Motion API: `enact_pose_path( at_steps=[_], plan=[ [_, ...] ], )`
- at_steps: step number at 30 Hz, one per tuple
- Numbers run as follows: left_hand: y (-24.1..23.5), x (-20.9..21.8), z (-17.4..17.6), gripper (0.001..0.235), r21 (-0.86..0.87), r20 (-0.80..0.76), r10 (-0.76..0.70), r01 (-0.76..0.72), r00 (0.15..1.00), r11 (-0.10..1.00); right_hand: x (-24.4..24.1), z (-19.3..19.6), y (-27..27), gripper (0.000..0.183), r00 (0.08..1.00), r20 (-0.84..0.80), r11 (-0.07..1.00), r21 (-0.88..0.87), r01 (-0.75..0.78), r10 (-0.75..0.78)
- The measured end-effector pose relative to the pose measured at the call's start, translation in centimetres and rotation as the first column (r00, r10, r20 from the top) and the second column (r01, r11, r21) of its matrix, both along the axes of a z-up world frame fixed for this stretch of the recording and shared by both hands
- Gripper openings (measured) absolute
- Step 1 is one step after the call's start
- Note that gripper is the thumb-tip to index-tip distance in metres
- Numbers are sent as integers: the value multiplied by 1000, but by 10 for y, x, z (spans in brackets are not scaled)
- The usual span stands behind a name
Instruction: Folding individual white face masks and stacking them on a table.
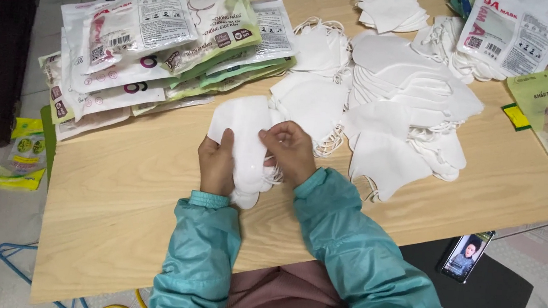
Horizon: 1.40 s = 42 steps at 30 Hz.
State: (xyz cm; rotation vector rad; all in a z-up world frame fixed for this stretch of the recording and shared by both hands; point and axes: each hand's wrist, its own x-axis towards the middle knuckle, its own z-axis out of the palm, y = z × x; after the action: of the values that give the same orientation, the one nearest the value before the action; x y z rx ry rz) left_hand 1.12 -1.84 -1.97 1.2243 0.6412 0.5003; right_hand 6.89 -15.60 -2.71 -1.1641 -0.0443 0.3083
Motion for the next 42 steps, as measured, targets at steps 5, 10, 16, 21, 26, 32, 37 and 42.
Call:
enact_pose_path(
  at_steps=[5,10,16,21,26,32,37,42],
  plan=[
    [0,-8,12,48,132,89,-7,-5,996,991,40,-6,-48,19,817,566,799,-438,412,-111],
    [-13,-15,35,87,348,157,-7,-48,988,936,39,27,-72,52,833,524,216,-847,486,180],
    [-5,-7,7,30,295,78,-31,7,996,955,44,47,-79,87,960,279,365,-897,250,28],
    [-5,-9,15,28,175,-1,-38,38,999,984,40,42,-73,62,816,566,462,-697,548,-114],
    [-2,-9,14,26,138,0,-39,39,999,990,76,-9,-78,20,729,576,642,-410,648,-369],
    [-1,-8,14,25,50,-8,-6,6,1000,999,63,15,-74,8,865,181,869,-85,487,-467],
    [-3,-6,20,31,-31,27,-23,24,999,999,49,-6,-47,13,952,108,958,5,287,-286],
    [3,1,-4,18,-17,-27,-65,64,998,998,34,-15,-29,15,996,85,994,-105,37,-28]
  ],
)
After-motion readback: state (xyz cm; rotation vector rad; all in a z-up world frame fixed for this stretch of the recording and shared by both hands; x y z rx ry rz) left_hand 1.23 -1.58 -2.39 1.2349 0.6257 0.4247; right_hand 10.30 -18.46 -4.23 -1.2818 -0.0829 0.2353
